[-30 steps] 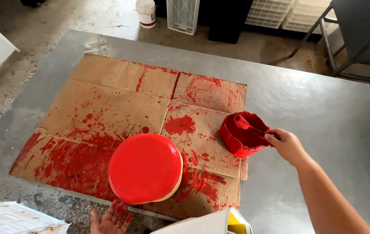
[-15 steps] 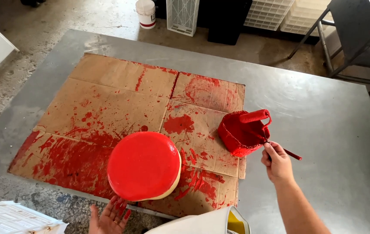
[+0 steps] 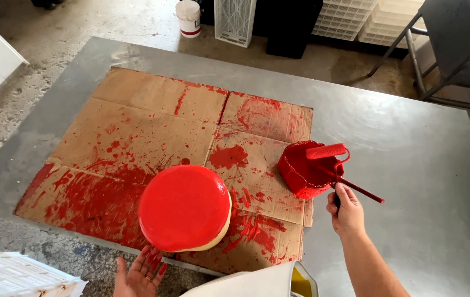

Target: The person paints the top surface of round, pale objects red using a brush and a container of red paint. After finishing one object, they place it in a white crate and pick up another object to repeat the process.

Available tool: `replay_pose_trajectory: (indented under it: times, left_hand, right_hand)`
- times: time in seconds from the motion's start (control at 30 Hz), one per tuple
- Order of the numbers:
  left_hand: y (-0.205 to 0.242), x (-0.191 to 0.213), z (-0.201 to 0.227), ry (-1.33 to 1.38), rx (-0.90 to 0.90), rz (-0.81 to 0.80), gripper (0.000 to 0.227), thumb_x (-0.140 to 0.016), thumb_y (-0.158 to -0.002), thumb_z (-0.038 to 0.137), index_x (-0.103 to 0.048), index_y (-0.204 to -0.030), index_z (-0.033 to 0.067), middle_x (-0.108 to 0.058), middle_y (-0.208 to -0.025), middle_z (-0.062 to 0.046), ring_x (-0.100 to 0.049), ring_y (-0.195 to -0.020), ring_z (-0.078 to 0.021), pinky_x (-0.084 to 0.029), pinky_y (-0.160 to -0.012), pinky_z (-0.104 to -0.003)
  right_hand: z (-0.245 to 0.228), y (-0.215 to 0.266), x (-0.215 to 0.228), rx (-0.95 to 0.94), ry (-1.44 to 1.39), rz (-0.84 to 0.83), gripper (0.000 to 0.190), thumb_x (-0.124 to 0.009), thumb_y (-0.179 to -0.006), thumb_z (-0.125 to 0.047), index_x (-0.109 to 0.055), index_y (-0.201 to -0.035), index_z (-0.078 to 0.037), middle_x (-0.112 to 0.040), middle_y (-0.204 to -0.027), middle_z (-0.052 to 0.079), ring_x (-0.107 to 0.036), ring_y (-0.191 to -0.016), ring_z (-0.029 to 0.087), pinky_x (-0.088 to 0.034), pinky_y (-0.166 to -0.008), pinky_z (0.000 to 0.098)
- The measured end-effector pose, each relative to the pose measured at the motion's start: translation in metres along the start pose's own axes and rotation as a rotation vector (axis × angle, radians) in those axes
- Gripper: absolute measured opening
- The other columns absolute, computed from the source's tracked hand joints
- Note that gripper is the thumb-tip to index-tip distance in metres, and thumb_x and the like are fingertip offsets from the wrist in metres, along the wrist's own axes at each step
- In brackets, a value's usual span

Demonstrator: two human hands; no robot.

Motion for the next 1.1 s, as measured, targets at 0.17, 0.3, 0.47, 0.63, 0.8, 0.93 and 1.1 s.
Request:
replay_pose_trajectory:
  times: [0.17, 0.3, 0.47, 0.63, 0.8, 0.93, 1.1]
  left_hand:
    - [-0.013, 0.01, -0.004, 0.004, -0.018, -0.019, 0.092, -0.02, -0.098, 0.079, -0.044, -0.154, 0.0103, -0.052, -0.152, -0.011, -0.048, -0.14, -0.0312, -0.039, -0.119, -0.049]
    - [-0.016, 0.014, -0.006, 0.008, -0.028, -0.028, 0.09, -0.018, -0.1, 0.078, -0.046, -0.153, 0.0104, -0.053, -0.151, -0.012, -0.049, -0.139, -0.0311, -0.039, -0.118, -0.05]
    - [-0.015, 0.02, -0.006, 0.046, -0.005, -0.011, 0.09, -0.019, -0.1, 0.078, -0.046, -0.153, 0.0113, -0.053, -0.151, -0.01, -0.048, -0.14, -0.0302, -0.039, -0.121, -0.051]
    - [-0.017, 0.023, -0.009, 0.083, 0.027, -0.018, 0.091, -0.021, -0.099, 0.08, -0.043, -0.155, 0.0125, -0.05, -0.155, -0.008, -0.045, -0.143, -0.0287, -0.036, -0.123, -0.05]
    - [-0.009, 0.02, -0.01, 0.11, 0.07, -0.061, 0.084, -0.027, -0.103, 0.074, -0.045, -0.155, 0.0105, -0.053, -0.152, -0.01, -0.047, -0.139, -0.0293, -0.038, -0.119, -0.05]
    - [-0.004, 0.022, -0.005, 0.109, 0.067, -0.094, 0.082, -0.031, -0.101, 0.07, -0.044, -0.157, 0.0113, -0.051, -0.15, -0.011, -0.047, -0.139, -0.032, -0.04, -0.117, -0.051]
    - [-0.031, 0.023, 0.001, 0.046, -0.01, -0.204, 0.081, -0.036, -0.098, 0.069, -0.053, -0.151, 0.0104, -0.059, -0.139, -0.012, -0.054, -0.129, -0.03, -0.042, -0.109, -0.048]
  right_hand:
    - [0.007, 0.002, -0.008, -0.03, 0.223, 0.0, 0.022, -0.065, -0.101, -0.03, -0.068, -0.104, -0.009, -0.057, -0.07, 0.009, -0.037, -0.049, 0.014, -0.029, -0.051, 0.0245]
    - [0.006, 0.003, -0.022, -0.036, 0.342, -0.02, 0.02, -0.064, -0.1, -0.027, -0.069, -0.104, -0.008, -0.061, -0.071, 0.008, -0.038, -0.052, 0.014, -0.03, -0.052, 0.0265]
    - [0.011, -0.006, -0.03, -0.059, 0.345, -0.054, 0.023, -0.063, -0.101, -0.032, -0.069, -0.106, -0.01, -0.061, -0.073, 0.007, -0.038, -0.05, 0.013, -0.025, -0.048, 0.0255]
    - [0.022, -0.014, -0.023, -0.099, 0.171, -0.014, 0.029, -0.066, -0.1, -0.03, -0.069, -0.115, -0.005, -0.056, -0.074, 0.009, -0.034, -0.05, 0.013, -0.031, -0.049, 0.0221]
    - [0.008, -0.014, -0.013, 0.04, 0.053, -0.019, 0.021, -0.065, -0.103, -0.025, -0.066, -0.103, -0.005, -0.05, -0.073, 0.007, -0.031, -0.053, 0.013, -0.024, -0.049, 0.0252]
    - [-0.005, 0.005, -0.015, 0.103, 0.078, -0.068, 0.019, -0.061, -0.107, -0.022, -0.065, -0.108, -0.004, -0.053, -0.071, 0.012, -0.032, -0.05, 0.013, -0.024, -0.047, 0.023]
    - [0.003, 0.056, -0.032, 0.161, 0.182, -0.18, 0.023, -0.057, -0.108, -0.024, -0.063, -0.106, -0.002, -0.051, -0.066, 0.012, -0.031, -0.049, 0.013, -0.026, -0.05, 0.0261]
Point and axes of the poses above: each hand's wrist, its own y-axis away from the middle knuckle, its own x-axis out of the back of the hand, z = x × y, the point moved 10 cm from there along -y, towards the middle knuckle
